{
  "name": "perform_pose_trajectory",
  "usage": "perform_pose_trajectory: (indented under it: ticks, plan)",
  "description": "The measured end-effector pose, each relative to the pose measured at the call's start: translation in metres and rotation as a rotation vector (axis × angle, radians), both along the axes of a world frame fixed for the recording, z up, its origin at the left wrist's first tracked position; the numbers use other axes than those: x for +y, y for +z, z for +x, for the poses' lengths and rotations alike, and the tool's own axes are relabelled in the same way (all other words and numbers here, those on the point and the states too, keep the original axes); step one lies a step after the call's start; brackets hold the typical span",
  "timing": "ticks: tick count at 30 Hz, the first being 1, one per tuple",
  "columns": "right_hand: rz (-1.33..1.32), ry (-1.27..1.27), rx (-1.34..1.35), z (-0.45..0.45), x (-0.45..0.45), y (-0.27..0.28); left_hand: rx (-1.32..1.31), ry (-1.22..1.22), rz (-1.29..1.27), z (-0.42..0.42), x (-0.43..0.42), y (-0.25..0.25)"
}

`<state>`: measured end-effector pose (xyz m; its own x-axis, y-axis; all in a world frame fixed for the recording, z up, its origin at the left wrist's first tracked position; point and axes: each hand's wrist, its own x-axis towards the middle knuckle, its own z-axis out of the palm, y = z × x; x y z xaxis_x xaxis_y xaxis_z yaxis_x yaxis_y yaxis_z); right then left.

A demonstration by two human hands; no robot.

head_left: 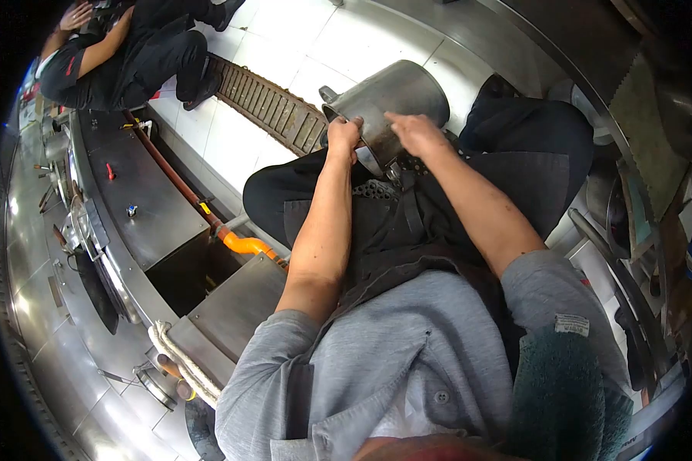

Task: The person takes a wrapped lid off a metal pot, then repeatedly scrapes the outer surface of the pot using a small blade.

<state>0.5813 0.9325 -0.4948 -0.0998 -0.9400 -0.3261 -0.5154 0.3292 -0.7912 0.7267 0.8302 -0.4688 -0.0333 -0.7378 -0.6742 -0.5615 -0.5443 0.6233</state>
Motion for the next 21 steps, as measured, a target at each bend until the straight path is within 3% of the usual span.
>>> perform_pose_trajectory:
  ticks: [6, 10, 11, 13, 16, 20, 21]
  plan:
    - [0.066, -0.151, -0.033, -0.013, -0.003, 0.001, -0.036, -0.017, 0.011, 0.0, 0.0, 0.01]
    - [0.024, 0.034, -0.016, 0.003, -0.002, 0.01, 0.021, 0.037, -0.013, -0.005, 0.003, 0.013]
    - [0.056, -0.018, -0.06, 0.009, 0.005, 0.018, 0.114, 0.098, -0.012, -0.002, 0.003, 0.006]
    - [-0.064, -0.051, -0.104, 0.009, 0.005, -0.004, 0.049, 0.078, 0.0, -0.008, 0.003, 0.016]
    - [0.071, -0.171, -0.055, -0.008, 0.0, -0.014, -0.051, -0.029, -0.023, -0.001, -0.003, 0.006]
    - [0.123, 0.032, -0.009, 0.002, 0.0, 0.025, -0.08, -0.035, 0.004, -0.015, 0.002, 0.031]
    - [0.042, -0.027, -0.073, 0.014, 0.006, 0.006, 0.012, 0.025, 0.003, -0.01, 0.001, 0.022]
